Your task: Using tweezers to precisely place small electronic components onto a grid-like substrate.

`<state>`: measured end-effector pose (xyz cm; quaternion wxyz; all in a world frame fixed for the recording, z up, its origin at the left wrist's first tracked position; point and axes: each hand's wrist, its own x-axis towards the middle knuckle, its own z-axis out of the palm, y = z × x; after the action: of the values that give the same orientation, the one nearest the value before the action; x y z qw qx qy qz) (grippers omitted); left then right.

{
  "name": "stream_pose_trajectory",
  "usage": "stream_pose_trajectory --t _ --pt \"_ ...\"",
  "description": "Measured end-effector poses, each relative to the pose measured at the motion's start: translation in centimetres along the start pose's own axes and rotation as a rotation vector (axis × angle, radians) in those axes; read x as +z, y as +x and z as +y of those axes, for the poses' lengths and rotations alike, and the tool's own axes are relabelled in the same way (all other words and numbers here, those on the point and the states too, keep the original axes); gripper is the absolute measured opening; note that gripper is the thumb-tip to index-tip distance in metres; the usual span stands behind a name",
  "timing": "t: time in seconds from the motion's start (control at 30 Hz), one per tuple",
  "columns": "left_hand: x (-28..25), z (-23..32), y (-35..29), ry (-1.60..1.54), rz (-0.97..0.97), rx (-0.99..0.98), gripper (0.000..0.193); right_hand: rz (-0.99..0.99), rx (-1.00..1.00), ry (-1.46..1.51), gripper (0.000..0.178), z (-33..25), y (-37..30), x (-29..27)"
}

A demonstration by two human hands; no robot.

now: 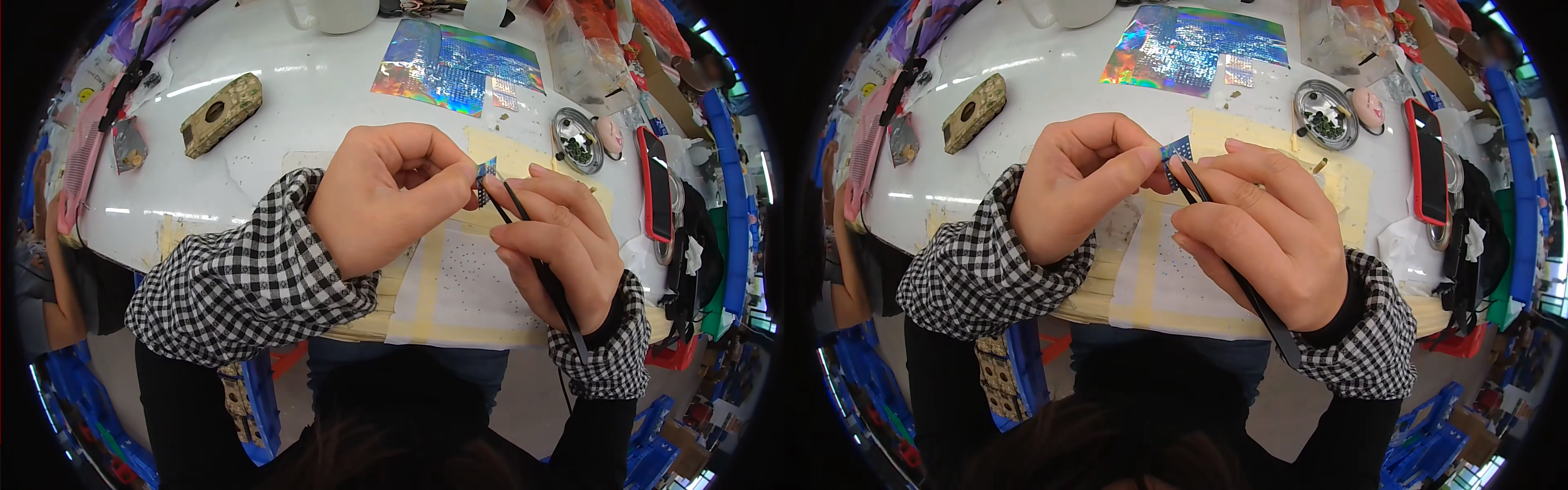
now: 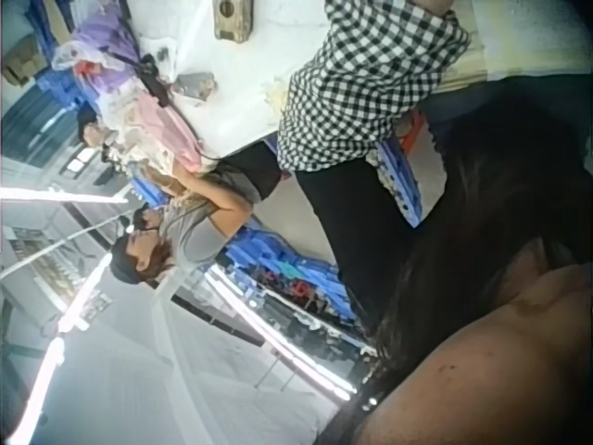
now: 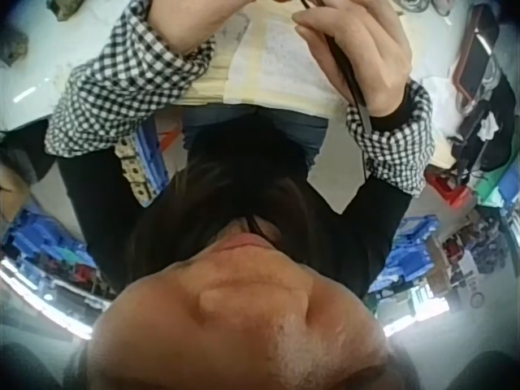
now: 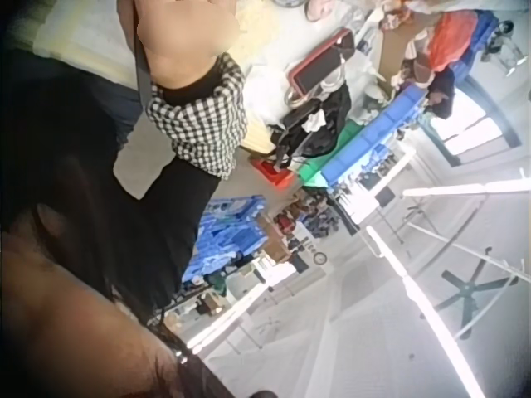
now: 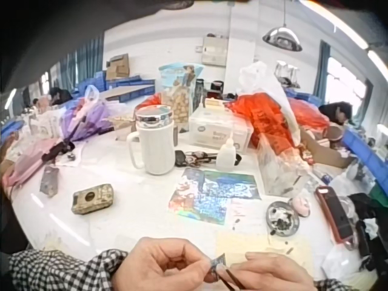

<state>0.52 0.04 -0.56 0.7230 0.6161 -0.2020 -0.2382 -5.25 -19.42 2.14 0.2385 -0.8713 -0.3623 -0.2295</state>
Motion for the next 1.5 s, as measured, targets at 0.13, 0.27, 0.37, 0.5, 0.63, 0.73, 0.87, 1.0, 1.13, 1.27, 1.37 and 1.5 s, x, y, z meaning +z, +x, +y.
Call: stream_pose_trajectory --t 0.13,0.27,0.37,0.5,0.63,0.73,0.87,1.0,1.13,1.27,1.37,1.5 --pt "0.0 -0.1 0.0 0.012 -0.001 0.003 0.016 0.001 0.002 0.0 0.021 0.0 0.0 0.0" --pt "-0.1 0.0 -0.1 0.045 -0.004 0.002 0.015 -0.002 -0.001 -0.01 0.021 0.0 -0.1 0.1" --pt "0.0 -0.2 0.0 0.014 0.001 0.004 0.016 -0.005 -0.02 -0.043 0.02 0.0 -0.1 0.1" --pt "-0.2 0.1 0.1 -0.102 -0.026 -0.106 0.018 0.001 -0.093 -0.122 0.021 0.1 0.0 0.1" --pt "-0.2 0.0 0.2 -0.207 -0.022 -0.194 0.018 -0.021 -0.093 -0.17 0.03 -0.1 -0.1 0.1" --pt "-0.1 0.2 0.2 -0.226 -0.018 -0.216 0.017 -0.051 -0.055 -0.207 0.037 -0.6 -0.1 -0.1" --pt "-0.1 0.2 0.2 -0.228 -0.02 -0.213 0.017 -0.07 -0.084 -0.313 0.041 -0.9 0.0 -0.1" --pt "-0.2 0.0 0.2 -0.227 -0.038 -0.201 0.017 -0.066 -0.094 -0.367 0.04 -1.1 -0.1 0.0" --pt "-0.3 -0.1 0.2 -0.237 -0.047 -0.197 0.017 -0.073 -0.121 -0.423 0.037 -1.1 -0.4 0.1" --pt "-0.3 -0.1 0.2 -0.247 -0.048 -0.217 0.017 -0.08 -0.132 -0.459 0.036 -1.3 -0.4 0.1" --pt "-0.4 -0.2 0.3 -0.257 -0.057 -0.22 0.017 -0.081 -0.148 -0.461 0.035 -1.2 -0.4 0.3" --pt "-0.4 -0.2 0.2 -0.25 -0.05 -0.22 0.018 -0.089 -0.16 -0.454 0.035 -1.2 -0.4 0.3"
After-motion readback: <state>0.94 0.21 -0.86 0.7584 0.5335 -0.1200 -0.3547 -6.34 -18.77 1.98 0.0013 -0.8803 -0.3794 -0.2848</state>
